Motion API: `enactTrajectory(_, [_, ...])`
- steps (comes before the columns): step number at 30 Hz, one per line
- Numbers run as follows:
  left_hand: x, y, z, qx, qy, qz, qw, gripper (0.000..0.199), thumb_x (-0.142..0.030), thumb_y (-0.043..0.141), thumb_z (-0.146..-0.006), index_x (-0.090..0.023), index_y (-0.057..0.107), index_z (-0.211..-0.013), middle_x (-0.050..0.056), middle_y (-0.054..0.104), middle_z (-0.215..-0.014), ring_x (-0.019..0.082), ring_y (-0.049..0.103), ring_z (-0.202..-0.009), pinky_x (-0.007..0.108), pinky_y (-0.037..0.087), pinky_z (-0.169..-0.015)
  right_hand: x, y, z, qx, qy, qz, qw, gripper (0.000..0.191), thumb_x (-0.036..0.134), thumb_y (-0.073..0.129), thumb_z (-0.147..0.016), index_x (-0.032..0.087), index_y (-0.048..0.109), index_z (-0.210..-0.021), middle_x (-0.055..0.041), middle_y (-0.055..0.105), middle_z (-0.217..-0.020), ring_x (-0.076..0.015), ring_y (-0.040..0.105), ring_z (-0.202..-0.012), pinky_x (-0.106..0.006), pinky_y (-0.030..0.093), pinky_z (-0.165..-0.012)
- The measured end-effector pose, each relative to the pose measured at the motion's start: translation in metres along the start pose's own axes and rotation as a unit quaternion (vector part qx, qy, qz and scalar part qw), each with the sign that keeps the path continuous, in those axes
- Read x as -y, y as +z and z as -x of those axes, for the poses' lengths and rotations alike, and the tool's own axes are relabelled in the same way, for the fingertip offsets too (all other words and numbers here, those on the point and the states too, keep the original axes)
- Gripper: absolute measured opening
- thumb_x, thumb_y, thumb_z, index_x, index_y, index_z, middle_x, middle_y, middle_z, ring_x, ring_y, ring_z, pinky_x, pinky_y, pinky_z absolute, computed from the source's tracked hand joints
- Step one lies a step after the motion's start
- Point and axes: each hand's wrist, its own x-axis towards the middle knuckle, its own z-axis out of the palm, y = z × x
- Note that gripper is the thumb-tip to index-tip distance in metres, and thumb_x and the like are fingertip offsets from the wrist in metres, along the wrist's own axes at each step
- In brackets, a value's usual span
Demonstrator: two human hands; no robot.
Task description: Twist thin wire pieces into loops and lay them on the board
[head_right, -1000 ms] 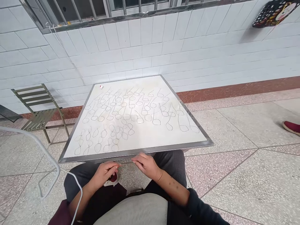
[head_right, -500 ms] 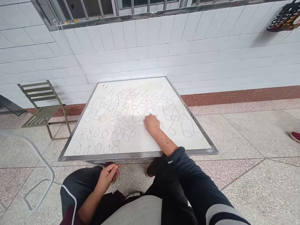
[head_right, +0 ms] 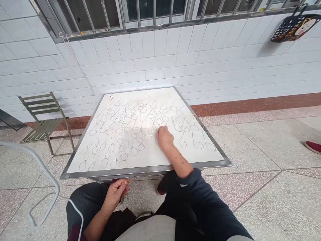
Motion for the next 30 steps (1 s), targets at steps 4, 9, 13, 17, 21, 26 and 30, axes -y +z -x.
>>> enactTrajectory(4, [-0.010, 0.001, 0.001, -0.019, 0.007, 0.044, 0.999, 0.044, -0.054, 0.063, -0.078, -0.014, 0.071, -0.094, 0.004, 0.065, -0.069, 0.013, 0.055, -0.055, 0.022, 0.039, -0.046, 0.001, -0.012, 0.045, -0.015, -0.036, -0.237, 0.971, 0.016, 0.031, 0.040, -0.093, 0.018, 0.049, -0.093, -0.0034, 0.058, -0.079, -0.0144, 0.051, -0.059, -0.027, 0.038, -0.056])
enactTrajectory(9, [-0.033, 0.008, 0.006, -0.074, 0.057, 0.123, 0.988, 0.035, -0.044, 0.064, -0.081, -0.017, 0.069, -0.103, 0.007, 0.071, -0.089, 0.016, 0.062, -0.078, 0.024, 0.047, -0.063, 0.024, -0.005, 0.121, 0.076, -0.090, -0.426, 0.897, 0.012, 0.033, 0.045, -0.090, 0.022, 0.045, -0.084, 0.0017, 0.054, -0.068, -0.0122, 0.047, -0.053, -0.025, 0.038, -0.053])
enactTrajectory(13, [-0.044, 0.013, 0.011, -0.055, 0.075, 0.190, 0.977, 0.037, -0.042, 0.064, -0.083, -0.019, 0.066, -0.112, 0.008, 0.071, -0.101, 0.017, 0.063, -0.092, 0.028, 0.047, -0.080, 0.039, 0.007, 0.162, 0.142, -0.117, -0.463, 0.867, 0.012, 0.032, 0.048, -0.089, 0.022, 0.045, -0.083, 0.0036, 0.049, -0.063, -0.0120, 0.045, -0.052, -0.025, 0.037, -0.052])
enactTrajectory(17, [-0.045, 0.014, 0.017, -0.020, 0.044, 0.209, 0.977, 0.036, -0.037, 0.069, -0.080, -0.018, 0.067, -0.110, 0.007, 0.071, -0.093, 0.015, 0.064, -0.083, 0.029, 0.048, -0.080, 0.041, 0.015, 0.177, 0.200, -0.167, -0.465, 0.846, 0.009, 0.030, 0.048, -0.089, 0.022, 0.047, -0.084, 0.0033, 0.051, -0.066, -0.0120, 0.046, -0.056, -0.025, 0.037, -0.056])
enactTrajectory(21, [-0.042, 0.013, 0.019, -0.017, 0.034, 0.169, 0.985, 0.029, -0.034, 0.071, -0.077, -0.016, 0.070, -0.100, 0.005, 0.071, -0.082, 0.015, 0.063, -0.076, 0.028, 0.048, -0.074, 0.040, 0.018, 0.181, 0.215, -0.172, -0.465, 0.841, 0.007, 0.028, 0.049, -0.088, 0.021, 0.048, -0.086, 0.0030, 0.052, -0.068, -0.0116, 0.046, -0.058, -0.024, 0.037, -0.056])
enactTrajectory(26, [-0.043, 0.014, 0.019, -0.020, 0.040, 0.127, 0.991, 0.027, -0.036, 0.069, -0.078, -0.016, 0.072, -0.095, 0.004, 0.069, -0.076, 0.016, 0.062, -0.072, 0.028, 0.048, -0.071, 0.041, 0.016, 0.184, 0.241, -0.160, -0.481, 0.827, 0.010, 0.030, 0.051, -0.088, 0.022, 0.052, -0.093, 0.0030, 0.056, -0.070, -0.0107, 0.050, -0.055, -0.024, 0.041, -0.055])
enactTrajectory(30, [-0.044, 0.016, 0.020, -0.011, 0.048, 0.137, 0.989, 0.024, -0.034, 0.070, -0.076, -0.016, 0.072, -0.092, 0.003, 0.068, -0.076, 0.014, 0.059, -0.069, 0.027, 0.047, -0.071, 0.041, 0.017, 0.187, 0.248, -0.158, -0.492, 0.819, 0.012, 0.034, 0.054, -0.088, 0.022, 0.054, -0.091, 0.0019, 0.058, -0.072, -0.0112, 0.053, -0.057, -0.024, 0.043, -0.055])
